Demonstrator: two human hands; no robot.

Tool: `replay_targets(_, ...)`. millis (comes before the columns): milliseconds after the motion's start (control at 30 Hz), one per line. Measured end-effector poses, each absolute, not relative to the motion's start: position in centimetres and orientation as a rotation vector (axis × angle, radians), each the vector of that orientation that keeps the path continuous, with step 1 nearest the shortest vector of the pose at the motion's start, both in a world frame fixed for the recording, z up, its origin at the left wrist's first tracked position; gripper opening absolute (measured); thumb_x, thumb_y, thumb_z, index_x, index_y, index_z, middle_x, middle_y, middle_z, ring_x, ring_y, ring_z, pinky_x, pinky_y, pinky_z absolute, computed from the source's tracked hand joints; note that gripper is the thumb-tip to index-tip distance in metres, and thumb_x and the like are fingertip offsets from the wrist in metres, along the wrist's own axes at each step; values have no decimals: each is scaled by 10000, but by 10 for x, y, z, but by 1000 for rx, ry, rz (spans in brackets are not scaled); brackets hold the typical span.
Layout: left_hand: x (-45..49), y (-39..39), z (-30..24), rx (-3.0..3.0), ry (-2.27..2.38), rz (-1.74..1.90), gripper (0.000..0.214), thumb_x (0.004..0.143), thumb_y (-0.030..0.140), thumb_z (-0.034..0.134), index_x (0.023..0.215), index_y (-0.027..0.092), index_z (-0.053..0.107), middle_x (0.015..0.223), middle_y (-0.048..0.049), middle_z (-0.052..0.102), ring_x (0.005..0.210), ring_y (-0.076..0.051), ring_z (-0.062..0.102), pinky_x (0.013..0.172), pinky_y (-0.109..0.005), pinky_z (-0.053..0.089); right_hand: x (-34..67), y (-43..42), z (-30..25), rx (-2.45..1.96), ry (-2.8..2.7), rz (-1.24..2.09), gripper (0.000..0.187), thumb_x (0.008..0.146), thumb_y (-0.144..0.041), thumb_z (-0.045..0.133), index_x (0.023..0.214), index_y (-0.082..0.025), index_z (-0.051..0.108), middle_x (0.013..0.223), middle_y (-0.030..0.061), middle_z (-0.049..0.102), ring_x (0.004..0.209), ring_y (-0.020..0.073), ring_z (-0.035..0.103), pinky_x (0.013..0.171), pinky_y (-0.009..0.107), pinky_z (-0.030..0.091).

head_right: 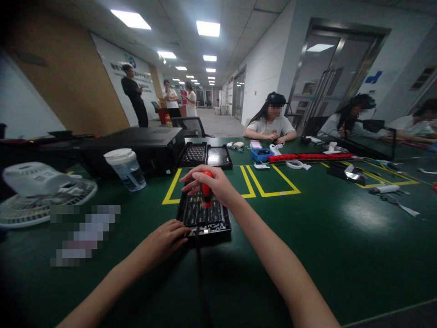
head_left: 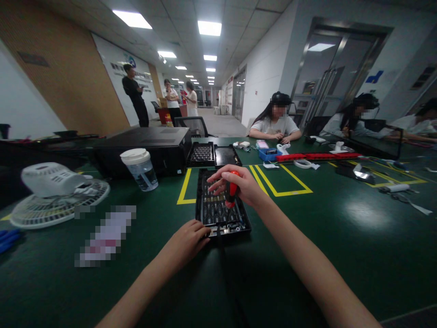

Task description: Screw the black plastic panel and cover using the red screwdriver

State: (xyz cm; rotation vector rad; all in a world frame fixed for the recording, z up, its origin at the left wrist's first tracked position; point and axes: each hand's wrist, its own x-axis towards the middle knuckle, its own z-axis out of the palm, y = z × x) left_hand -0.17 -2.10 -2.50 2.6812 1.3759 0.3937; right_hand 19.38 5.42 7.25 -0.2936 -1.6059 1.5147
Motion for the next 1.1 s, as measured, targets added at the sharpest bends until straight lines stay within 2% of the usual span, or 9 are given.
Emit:
replay_targets(100, -1, -21, -24, 2686, 1369, 401, 229, 862, 239, 477, 1052, 216, 603, 1020, -59, 617, 961, -194, 544, 858, -361, 457, 196, 54, 72, -314, -1591, 1525, 168, 794, -304, 553, 838, -142, 559, 900, 72, 669, 657, 160, 666, 608, 297, 534)
replay_targets(167, 0, -22, -22, 2680, 1377, 390, 231, 857, 231, 485, 1055, 216, 603, 1023, -56, 618, 962, -194, 546, 853, -356, 462, 196, 54, 71, -358, -1597, 1491, 183, 792, -319, 562, 788, -136, 552, 783, 46, 670, 561, 134, 641, 522, 249, 513)
replay_targets(267, 1, -23, -19, 2672, 1395, 361, 232, 852, 224, 494, 1055, 209, 605, 1022, -56, 619, 963, -196, 548, 854, -354, 464, 194, 54, 69, -396, -1598, 1438, 221, 789, -334, 574, 696, -143, 515, 529, -35, 567, 407, 85, 530, 433, 204, 457)
replay_targets(333, 1, -23, -19, 2674, 1396, 365, 232, 854, 228, 492, 1055, 208, 606, 1017, -57, 620, 962, -196, 548, 856, -353, 463, 193, 54, 68, -383, -1590, 1428, 232, 788, -333, 574, 668, -152, 490, 473, -65, 500, 373, 67, 471, 426, 199, 439)
replay_targets(600, -2, -21, -26, 2668, 1382, 383, 235, 859, 241, 488, 1062, 212, 602, 1025, -56, 611, 971, -196, 540, 863, -361, 458, 194, 57, 69, -263, -1584, 1530, 288, 836, -322, 368, 710, -131, 542, 546, -10, 522, 456, 106, 510, 477, 243, 435)
replay_targets(1100, -2, -19, -28, 2683, 1375, 368, 228, 863, 247, 487, 1058, 214, 599, 1023, -53, 611, 976, -195, 534, 868, -353, 451, 196, 53, 75, -212, -1638, 1633, 247, 786, -285, 360, 813, -112, 534, 633, 26, 544, 531, 123, 527, 512, 246, 436)
